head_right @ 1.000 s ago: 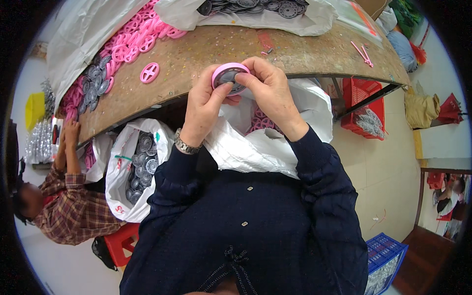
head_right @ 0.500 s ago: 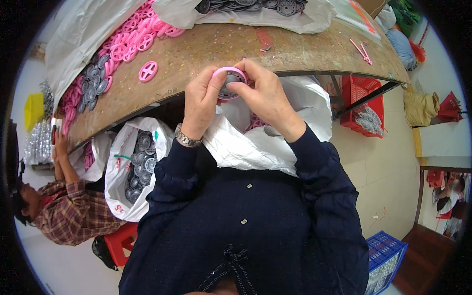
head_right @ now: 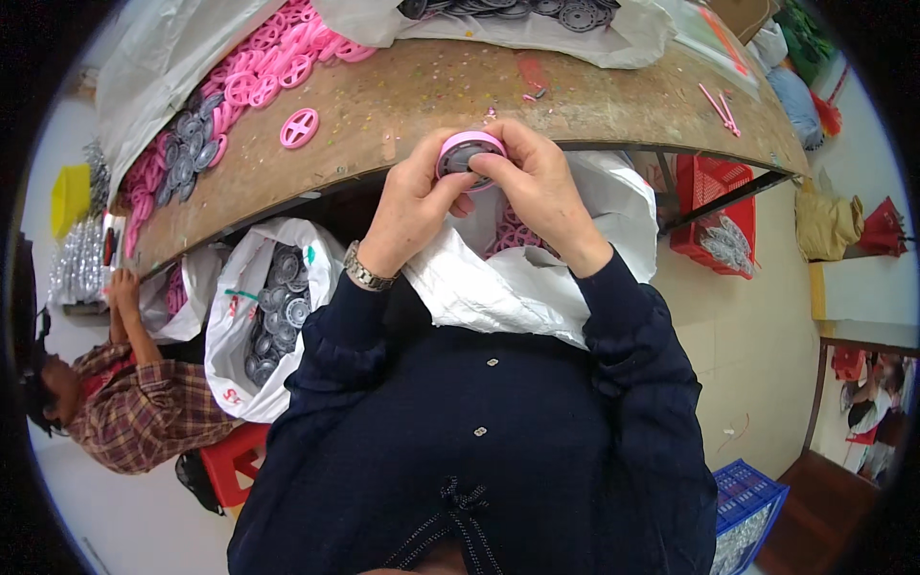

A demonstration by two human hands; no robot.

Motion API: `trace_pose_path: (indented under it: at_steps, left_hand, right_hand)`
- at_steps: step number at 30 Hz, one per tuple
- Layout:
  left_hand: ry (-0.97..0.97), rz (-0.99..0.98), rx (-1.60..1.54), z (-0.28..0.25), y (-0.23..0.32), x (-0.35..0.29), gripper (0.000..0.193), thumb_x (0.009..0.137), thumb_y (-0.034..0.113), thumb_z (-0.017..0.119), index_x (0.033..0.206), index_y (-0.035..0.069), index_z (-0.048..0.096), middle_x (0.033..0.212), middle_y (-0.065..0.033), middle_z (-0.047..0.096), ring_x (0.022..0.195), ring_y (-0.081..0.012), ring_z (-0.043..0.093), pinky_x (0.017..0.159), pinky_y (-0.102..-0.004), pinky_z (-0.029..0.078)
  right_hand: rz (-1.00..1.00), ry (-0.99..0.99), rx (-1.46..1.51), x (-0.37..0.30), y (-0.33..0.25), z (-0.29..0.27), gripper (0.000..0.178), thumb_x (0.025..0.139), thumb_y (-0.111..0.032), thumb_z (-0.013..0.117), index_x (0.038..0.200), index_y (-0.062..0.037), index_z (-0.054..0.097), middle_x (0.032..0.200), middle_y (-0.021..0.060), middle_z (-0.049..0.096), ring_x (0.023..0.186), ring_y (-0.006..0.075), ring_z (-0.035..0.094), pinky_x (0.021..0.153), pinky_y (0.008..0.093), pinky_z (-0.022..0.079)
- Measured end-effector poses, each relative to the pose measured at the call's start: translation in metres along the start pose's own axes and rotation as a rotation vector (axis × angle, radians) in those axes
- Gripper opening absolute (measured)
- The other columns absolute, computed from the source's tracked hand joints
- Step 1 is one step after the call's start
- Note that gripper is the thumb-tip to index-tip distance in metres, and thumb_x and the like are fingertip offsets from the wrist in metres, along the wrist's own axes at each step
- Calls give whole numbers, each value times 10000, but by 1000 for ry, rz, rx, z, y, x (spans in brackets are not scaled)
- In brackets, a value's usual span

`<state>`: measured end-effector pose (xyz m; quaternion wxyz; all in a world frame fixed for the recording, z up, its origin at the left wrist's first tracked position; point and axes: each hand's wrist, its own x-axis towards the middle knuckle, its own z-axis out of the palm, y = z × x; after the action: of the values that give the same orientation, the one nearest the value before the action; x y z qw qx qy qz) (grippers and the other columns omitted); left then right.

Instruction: Assembling circular plastic components by fitting grey gears into pink frames.

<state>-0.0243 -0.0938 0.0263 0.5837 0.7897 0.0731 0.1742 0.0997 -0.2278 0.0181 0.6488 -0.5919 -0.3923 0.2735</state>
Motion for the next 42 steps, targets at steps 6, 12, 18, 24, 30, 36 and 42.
trace_pose_path:
  at_steps: [6, 12, 18, 24, 30, 36, 42]
  left_hand:
    - [42, 251, 378, -15, -8, 3, 501, 886, 71, 672, 1353, 19, 495, 1104, -161, 645, 938, -218, 662, 769, -312, 540]
    - [562, 360, 1014, -96, -29, 17, 535, 870, 263, 701, 1297, -6, 526, 1184, -224, 578, 1096, -395, 518, 970, -480, 402]
    - [677, 122, 1212, -158, -83, 15, 647, 851, 403, 714, 1310, -10, 518, 1177, -258, 574, 1111, -432, 506, 988, -513, 392]
    - [637, -31, 1222, -158, -86, 19, 664, 874, 441, 682, 1324, -19, 521, 1139, -249, 617, 1068, -415, 550, 941, -489, 425]
    - [615, 46, 1115, -130, -73, 38, 610, 843, 354, 726, 1290, -20, 547, 1096, -230, 633, 1012, -400, 575, 898, -465, 453]
    - [441, 312, 864, -79, -55, 47, 654, 788, 274, 768, 1321, 1, 505, 1083, -197, 592, 1005, -364, 553, 881, -452, 460]
    - [390, 359, 817, -68, -55, 46, 704, 752, 195, 799, 1350, -2, 483, 1083, -194, 579, 1021, -358, 552, 906, -448, 454]
  right_hand:
    - [83, -89, -130, 1, 3, -21, 172, 930, -59, 600, 1089, 5, 604, 961, 0, 644, 882, 61, 587, 768, 219, 480]
    - [194, -232, -470, -14, 19, -56, 209, 880, -116, 634, 1052, 2, 623, 847, 13, 626, 750, 96, 544, 676, 267, 470]
    - [53, -294, -1225, -25, 52, -86, 343, 825, -265, 696, 1051, -15, 637, 897, 196, 664, 873, 381, 642, 759, 450, 493]
    - [144, -350, -720, 11, -19, -54, 255, 894, -127, 649, 1097, 26, 640, 926, 110, 689, 877, 176, 654, 796, 303, 514]
    - [9, -169, -503, 68, -29, -61, 221, 931, -127, 618, 1066, 45, 649, 909, 24, 682, 866, 87, 611, 757, 247, 498]
    - [-75, 127, -834, 147, -4, -89, 274, 914, -204, 645, 1117, -21, 652, 957, 90, 704, 865, 169, 659, 783, 296, 514]
    - [-527, 330, -1344, 208, 30, -105, 395, 858, -262, 692, 1202, -82, 619, 1097, 105, 671, 1044, 307, 627, 840, 411, 523]
